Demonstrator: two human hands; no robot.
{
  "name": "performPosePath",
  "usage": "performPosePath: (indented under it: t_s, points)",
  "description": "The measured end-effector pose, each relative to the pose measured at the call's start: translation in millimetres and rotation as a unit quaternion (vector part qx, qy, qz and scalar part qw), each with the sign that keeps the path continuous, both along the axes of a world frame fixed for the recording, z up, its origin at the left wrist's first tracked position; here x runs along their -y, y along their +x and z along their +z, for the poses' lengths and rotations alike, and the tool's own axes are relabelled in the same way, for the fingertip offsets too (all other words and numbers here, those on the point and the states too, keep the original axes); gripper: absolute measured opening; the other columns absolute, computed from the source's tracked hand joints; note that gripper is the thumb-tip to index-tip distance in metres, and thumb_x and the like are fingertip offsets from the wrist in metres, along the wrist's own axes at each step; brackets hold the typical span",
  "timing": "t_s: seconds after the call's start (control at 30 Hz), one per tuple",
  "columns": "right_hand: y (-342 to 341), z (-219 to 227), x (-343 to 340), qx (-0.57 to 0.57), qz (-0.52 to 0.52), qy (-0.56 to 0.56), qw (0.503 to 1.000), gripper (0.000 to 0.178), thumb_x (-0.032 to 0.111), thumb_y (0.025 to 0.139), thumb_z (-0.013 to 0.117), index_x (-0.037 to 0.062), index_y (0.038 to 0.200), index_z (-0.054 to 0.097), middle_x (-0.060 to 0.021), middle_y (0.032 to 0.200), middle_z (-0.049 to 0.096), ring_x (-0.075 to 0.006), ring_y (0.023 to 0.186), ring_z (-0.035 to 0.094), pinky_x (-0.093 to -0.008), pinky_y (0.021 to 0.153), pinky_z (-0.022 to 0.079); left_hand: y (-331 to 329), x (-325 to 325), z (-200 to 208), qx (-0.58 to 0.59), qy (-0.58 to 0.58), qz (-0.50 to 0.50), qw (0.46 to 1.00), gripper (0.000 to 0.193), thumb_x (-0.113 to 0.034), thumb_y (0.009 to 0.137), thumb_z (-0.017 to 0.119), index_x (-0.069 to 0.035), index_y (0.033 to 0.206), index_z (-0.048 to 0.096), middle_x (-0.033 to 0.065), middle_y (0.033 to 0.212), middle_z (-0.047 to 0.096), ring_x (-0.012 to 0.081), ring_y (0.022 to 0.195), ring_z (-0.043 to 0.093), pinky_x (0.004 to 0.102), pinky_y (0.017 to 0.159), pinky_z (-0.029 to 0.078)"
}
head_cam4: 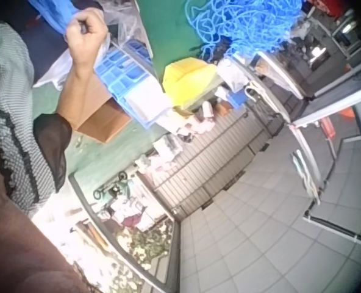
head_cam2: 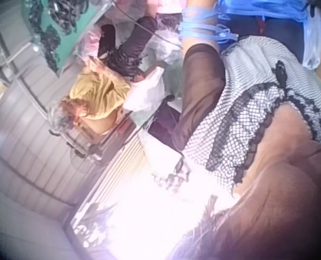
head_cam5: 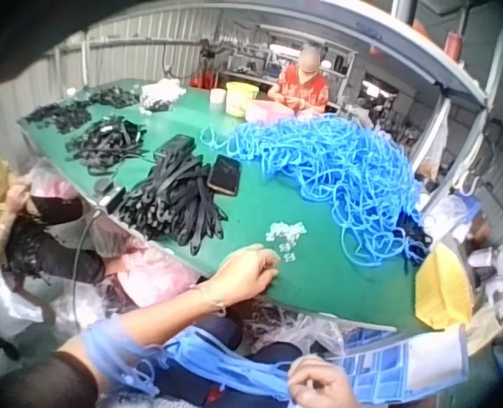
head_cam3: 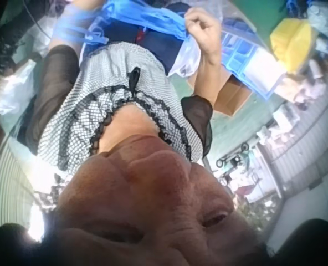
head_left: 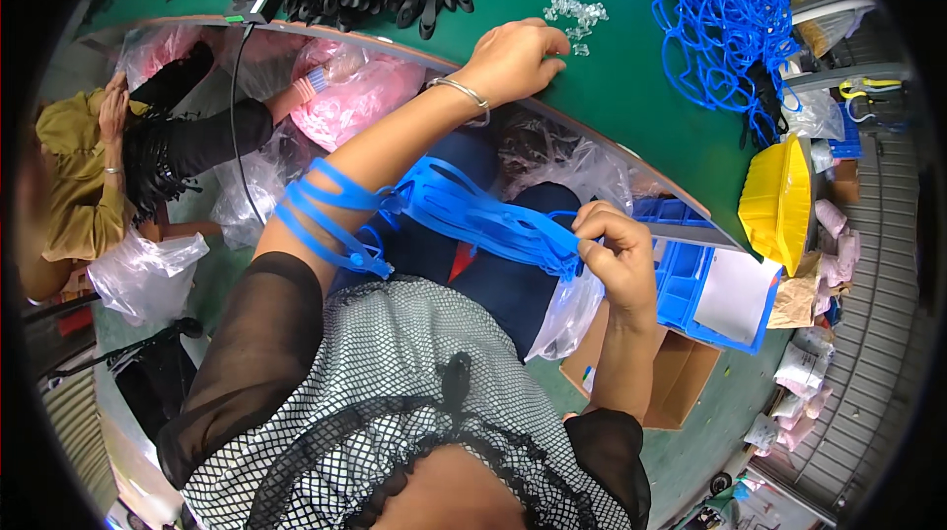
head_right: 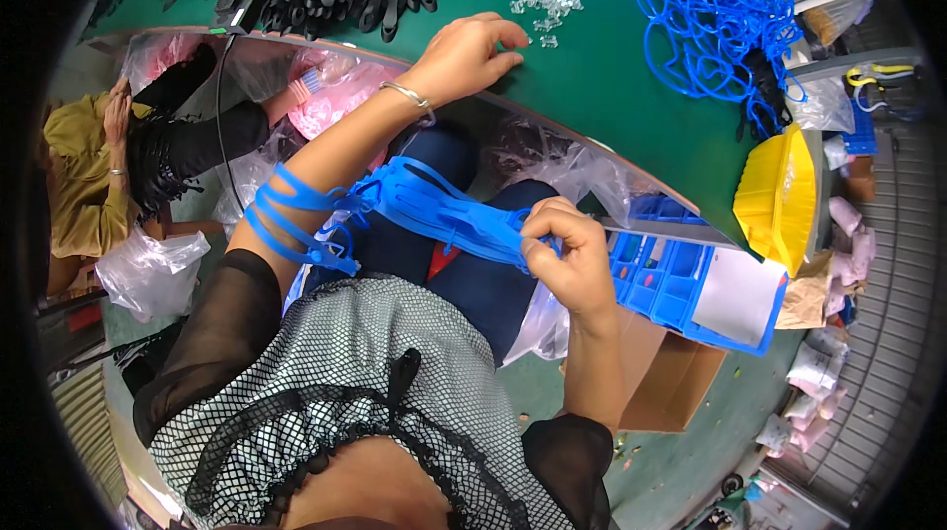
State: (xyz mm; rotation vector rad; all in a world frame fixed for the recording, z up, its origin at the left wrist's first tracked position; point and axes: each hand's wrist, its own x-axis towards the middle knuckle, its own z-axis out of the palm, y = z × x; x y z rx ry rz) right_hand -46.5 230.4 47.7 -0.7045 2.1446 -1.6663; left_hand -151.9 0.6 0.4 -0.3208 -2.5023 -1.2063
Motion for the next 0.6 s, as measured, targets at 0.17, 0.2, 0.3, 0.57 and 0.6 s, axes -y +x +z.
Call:
performPosePath:
  t_s: [0.17,0.2,0.3,0.57,0.6]
  points:
    - [-2,-3,2,-0.01,0.005,0.008,1.0,0.004,0.001,0.061,0.057,-0.0018,0.064,0.055,-0.0065,0.065,0.053,-0.0176,0.072,0.05,-0.0296,0.067,0.039,-30,1,-21,-0.069,-0.138,0.064,0.986,0.02,-0.016,0.076,0.065,-0.01,0.095,0.066,0.0101,0.097,0.059,0.029,0.09,0.058,0.0389,0.078,0.048]
    - [-3,-2,3,-0.013,0.006,0.008,1.0,0.004,0.001,0.061,0.057,-0.0018,0.064,0.055,-0.0065,0.065,0.053,-0.0176,0.072,0.05,-0.0296,0.067,0.039,-34,3,-23,-0.073,-0.176,0.057,0.98,0.02,-0.016,0.076,0.065,-0.01,0.095,0.066,0.01,0.097,0.059,0.029,0.089,0.058,0.0384,0.078,0.048]
    - [-1,0,3,-0.004,0.004,0.009,1.0,0.004,0.001,0.061,0.057,-0.0017,0.064,0.055,-0.0065,0.065,0.053,-0.0181,0.072,0.05,-0.0298,0.067,0.039,-35,4,-22,-0.047,-0.198,0.032,0.979,0.021,-0.019,0.076,0.066,-0.009,0.094,0.067,0.0096,0.096,0.059,0.0278,0.091,0.057,0.037,0.081,0.047]
    - [2,0,6,-0.022,0.014,0.014,1.0,0.004,0.002,0.061,0.057,-0.0011,0.064,0.055,-0.0064,0.064,0.051,-0.0189,0.072,0.05,-0.0301,0.064,0.039,15,11,-10,-0.118,-0.211,-0.046,0.969,0.032,-0.021,0.069,0.073,-0.005,0.096,0.066,0.0078,0.095,0.059,0.0257,0.09,0.055,0.0356,0.079,0.046]
    - [2,0,6,-0.023,0.014,0.014,1.0,0.004,0.002,0.061,0.057,-0.0011,0.064,0.055,-0.0064,0.064,0.051,-0.0189,0.072,0.05,-0.0301,0.064,0.039,19,12,-11,-0.119,-0.211,-0.047,0.969,0.032,-0.021,0.069,0.073,-0.005,0.096,0.066,0.0078,0.095,0.059,0.0257,0.09,0.055,0.0356,0.079,0.046]
